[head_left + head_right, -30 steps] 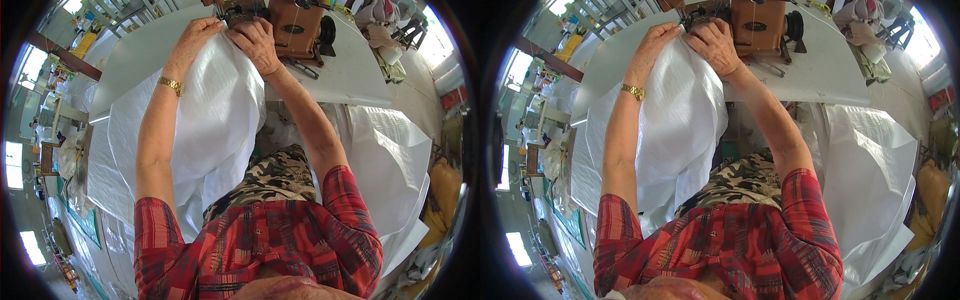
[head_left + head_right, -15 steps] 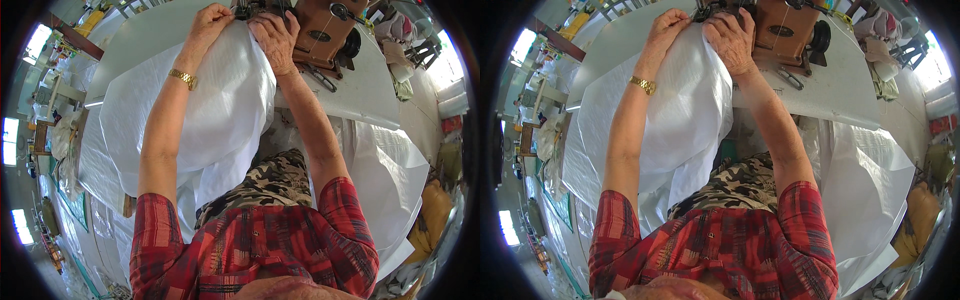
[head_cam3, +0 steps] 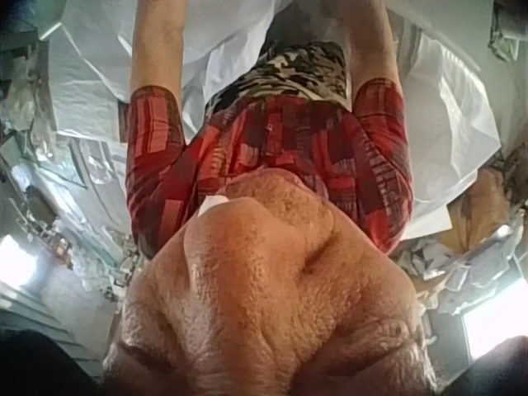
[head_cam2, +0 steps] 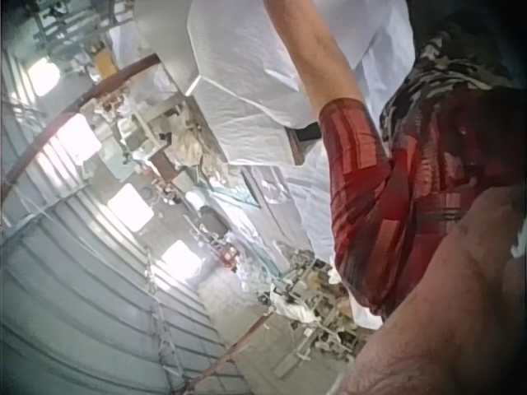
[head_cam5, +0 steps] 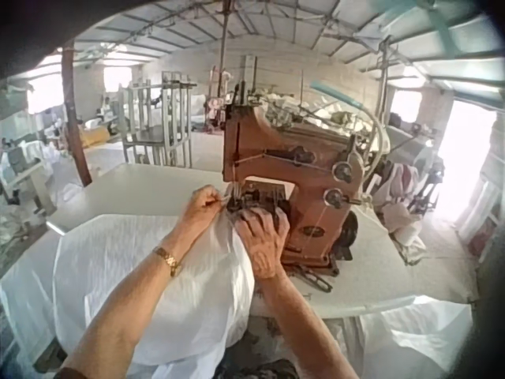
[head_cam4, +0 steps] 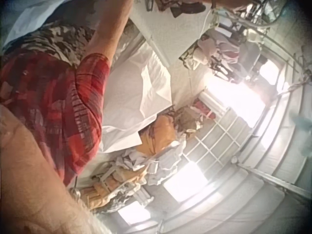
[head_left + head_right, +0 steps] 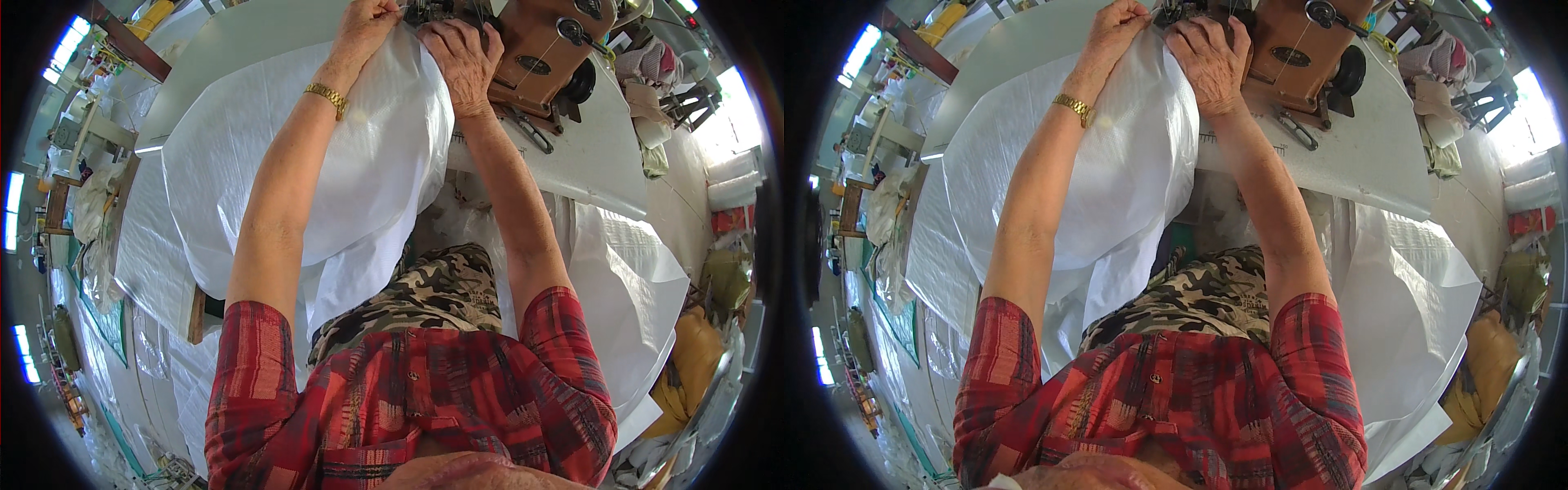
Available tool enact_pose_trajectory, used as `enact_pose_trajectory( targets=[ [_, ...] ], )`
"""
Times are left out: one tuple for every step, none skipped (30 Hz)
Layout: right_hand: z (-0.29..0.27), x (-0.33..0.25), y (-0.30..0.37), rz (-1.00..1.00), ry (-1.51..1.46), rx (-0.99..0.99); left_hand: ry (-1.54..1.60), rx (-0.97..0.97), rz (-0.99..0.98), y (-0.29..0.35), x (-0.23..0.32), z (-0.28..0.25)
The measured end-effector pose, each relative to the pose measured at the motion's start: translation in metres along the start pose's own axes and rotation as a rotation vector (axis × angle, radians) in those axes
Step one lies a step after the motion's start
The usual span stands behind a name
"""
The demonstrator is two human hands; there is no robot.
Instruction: The person aligns a clear plastic liner inside a white woven bag, folds their open edges together, and feeds the material through a sewing machine to stitch them.
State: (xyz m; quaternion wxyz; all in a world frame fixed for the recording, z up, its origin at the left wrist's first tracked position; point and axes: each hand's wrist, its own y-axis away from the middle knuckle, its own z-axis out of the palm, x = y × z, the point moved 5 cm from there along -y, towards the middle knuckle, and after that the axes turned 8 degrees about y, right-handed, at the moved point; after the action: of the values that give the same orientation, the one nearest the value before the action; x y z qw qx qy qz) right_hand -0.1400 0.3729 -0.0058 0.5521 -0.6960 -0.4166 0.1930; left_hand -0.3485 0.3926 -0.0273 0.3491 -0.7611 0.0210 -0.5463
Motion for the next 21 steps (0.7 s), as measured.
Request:
enact_pose_trajectory(
  targets=[
    [-0.001,0.000,0.000,0.002,-0.002,0.013,-0.031,-0.007,-0.005,-0.002,0.001,0.001],
    [-0.001,0.000,-0.001,-0.008,0.019,0.010,-0.029,-0.005,0.024,-0.003,0.004,0.001],
    [-0.002,-0.001,-0.001,-0.014,0.030,0.025,-0.027,-0.003,0.053,-0.003,0.007,0.002],
    [-0.003,0.000,-0.002,-0.020,0.042,0.039,-0.024,-0.001,0.082,-0.004,0.011,0.003],
    [-0.003,-0.001,-0.001,-0.020,0.045,0.030,-0.032,0.004,0.080,-0.005,0.013,0.003],
    [-0.003,0.000,-0.001,-0.017,0.021,0.032,-0.041,0.010,0.076,-0.004,0.015,0.003],
    [-0.004,0.001,-0.001,-0.013,-0.004,0.032,-0.051,0.017,0.068,-0.002,0.016,0.002],
    [-0.004,0.001,-0.001,-0.013,-0.027,0.026,-0.045,0.003,0.053,0.000,0.018,0.001],
    [-0.004,0.001,0.000,-0.013,-0.042,0.022,-0.039,-0.012,0.038,0.003,0.019,0.000],
    [-0.004,0.002,0.000,-0.019,-0.053,0.017,-0.032,-0.026,0.026,0.005,0.020,0.000],
    [-0.004,0.002,0.000,-0.028,-0.068,0.014,0.012,-0.038,0.013,0.006,0.021,-0.001],
    [-0.004,0.002,0.000,-0.034,-0.065,0.020,0.057,-0.047,0.000,0.008,0.022,-0.003],
    [-0.003,0.002,0.000,-0.039,-0.070,0.021,0.102,-0.056,-0.020,0.010,0.022,-0.003],
    [-0.003,0.002,0.000,-0.039,-0.082,0.022,0.083,-0.058,-0.003,0.010,0.023,-0.003],
    [-0.002,0.002,0.000,-0.039,-0.061,0.023,0.063,-0.061,0.015,0.009,0.024,-0.003],
    [-0.001,0.002,0.000,-0.036,-0.045,0.029,0.042,-0.064,0.037,0.008,0.024,-0.003],
    [-0.001,0.001,0.000,-0.036,-0.029,0.045,0.054,-0.059,0.025,0.006,0.022,-0.003],
    [0.000,0.001,0.000,-0.033,-0.021,0.032,0.068,-0.054,0.013,0.004,0.020,-0.003],
    [0.000,0.000,0.001,-0.033,-0.017,0.030,0.081,-0.048,0.001,0.002,0.017,-0.003],
    [0.002,0.000,0.001,-0.027,-0.018,0.012,0.067,-0.047,0.029,-0.001,0.016,-0.004],
    [0.001,0.000,0.001,-0.031,-0.006,0.012,0.052,-0.045,0.055,-0.003,0.014,-0.004]
  ],
)
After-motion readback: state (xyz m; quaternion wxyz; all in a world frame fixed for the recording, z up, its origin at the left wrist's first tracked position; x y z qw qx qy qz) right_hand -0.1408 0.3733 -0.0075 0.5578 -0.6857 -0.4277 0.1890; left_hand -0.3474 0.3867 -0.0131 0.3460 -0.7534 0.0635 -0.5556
